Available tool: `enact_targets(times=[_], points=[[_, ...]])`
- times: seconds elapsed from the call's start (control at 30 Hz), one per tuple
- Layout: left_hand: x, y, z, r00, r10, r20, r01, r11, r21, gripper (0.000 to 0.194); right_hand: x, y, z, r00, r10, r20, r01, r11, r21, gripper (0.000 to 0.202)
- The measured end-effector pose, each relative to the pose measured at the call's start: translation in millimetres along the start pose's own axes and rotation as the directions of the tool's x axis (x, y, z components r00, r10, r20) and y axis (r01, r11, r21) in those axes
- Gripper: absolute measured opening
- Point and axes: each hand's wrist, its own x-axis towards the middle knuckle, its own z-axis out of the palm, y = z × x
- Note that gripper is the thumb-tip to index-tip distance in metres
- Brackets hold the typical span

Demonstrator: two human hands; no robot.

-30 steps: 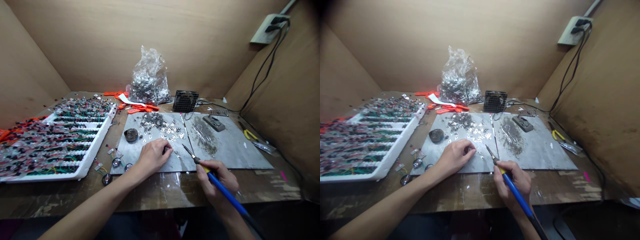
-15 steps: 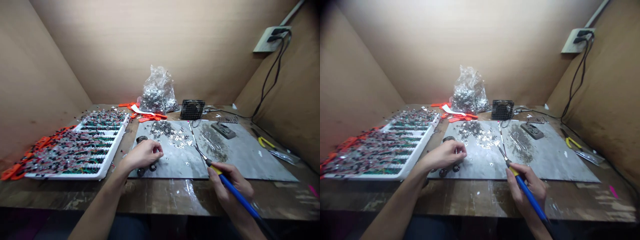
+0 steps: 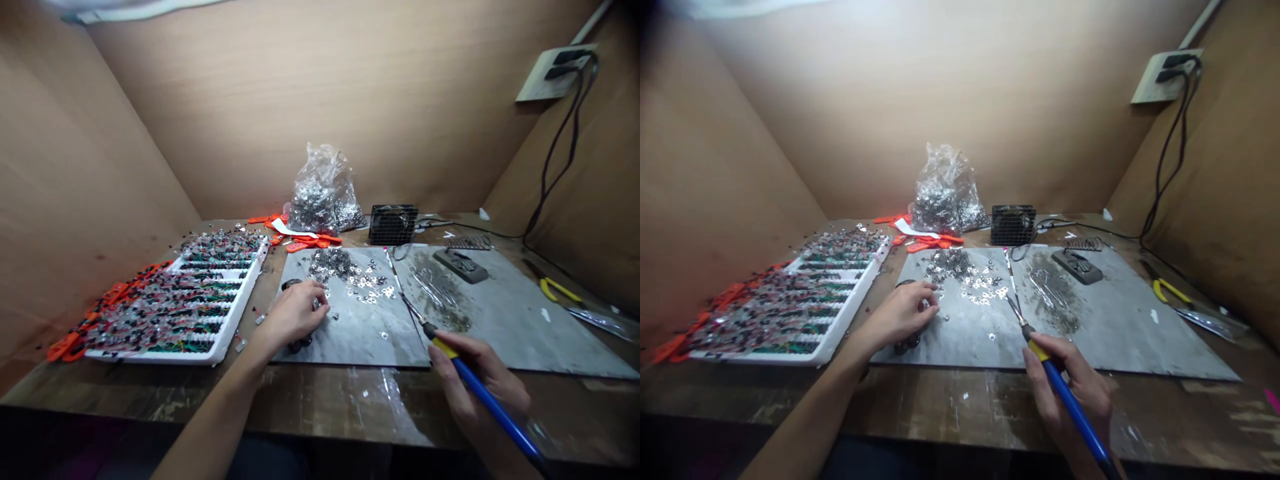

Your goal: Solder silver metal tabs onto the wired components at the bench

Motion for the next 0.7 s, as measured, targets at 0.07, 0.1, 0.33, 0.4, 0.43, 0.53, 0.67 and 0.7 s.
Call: enact_targets(times=[0.07,0.1,0.33,0.4,0.43,0.53,0.67,0.7], points=[[3.0,-3.4,4.5,1.000,-0.028,0.003,0.028,0.999,-0.021,0.016,0.4,-0.3,-0.2,1.000,-0.008,0.004,0.008,1.000,-0.007,0.024],[4.4,-5.6,6.3,0.999,-0.038,0.008,0.038,0.999,-0.039,0.016,0.3,-0.3,-0.3,1.000,-0.009,0.007,0.009,1.000,-0.009,0.023],[7.2,-3.5,14.1,0.999,0.000,0.046,0.006,0.993,-0.121,0.020,-0.3,-0.6,-1.1,1.000,-0.018,0.014,0.018,1.000,0.006,0.022],[6.0,2.5,16.4,0.995,0.066,0.077,-0.051,0.981,-0.187,0.020,0.3,-1.3,-1.0,0.999,-0.030,0.020,0.029,0.999,0.016,0.021],[5.3,5.2,17.3,0.991,0.099,0.090,-0.077,0.972,-0.223,0.019,0.6,-1.6,-0.9,0.999,-0.037,0.024,0.037,0.999,0.019,0.020],[3.4,8.6,16.8,0.986,0.134,0.101,-0.102,0.956,-0.274,0.019,1.1,-2.5,-0.8,0.999,-0.048,0.023,0.048,0.999,0.015,0.018],[2.1,2.0,10.0,0.988,0.000,0.152,0.034,0.975,-0.219,0.020,2.7,-9.4,-2.0,0.997,-0.075,0.017,0.074,0.997,0.031,0.019],[1.9,0.0,8.7,0.986,-0.033,0.165,0.066,0.978,-0.196,0.019,3.7,-13.2,-2.3,0.996,-0.089,0.022,0.088,0.995,0.041,0.019]])
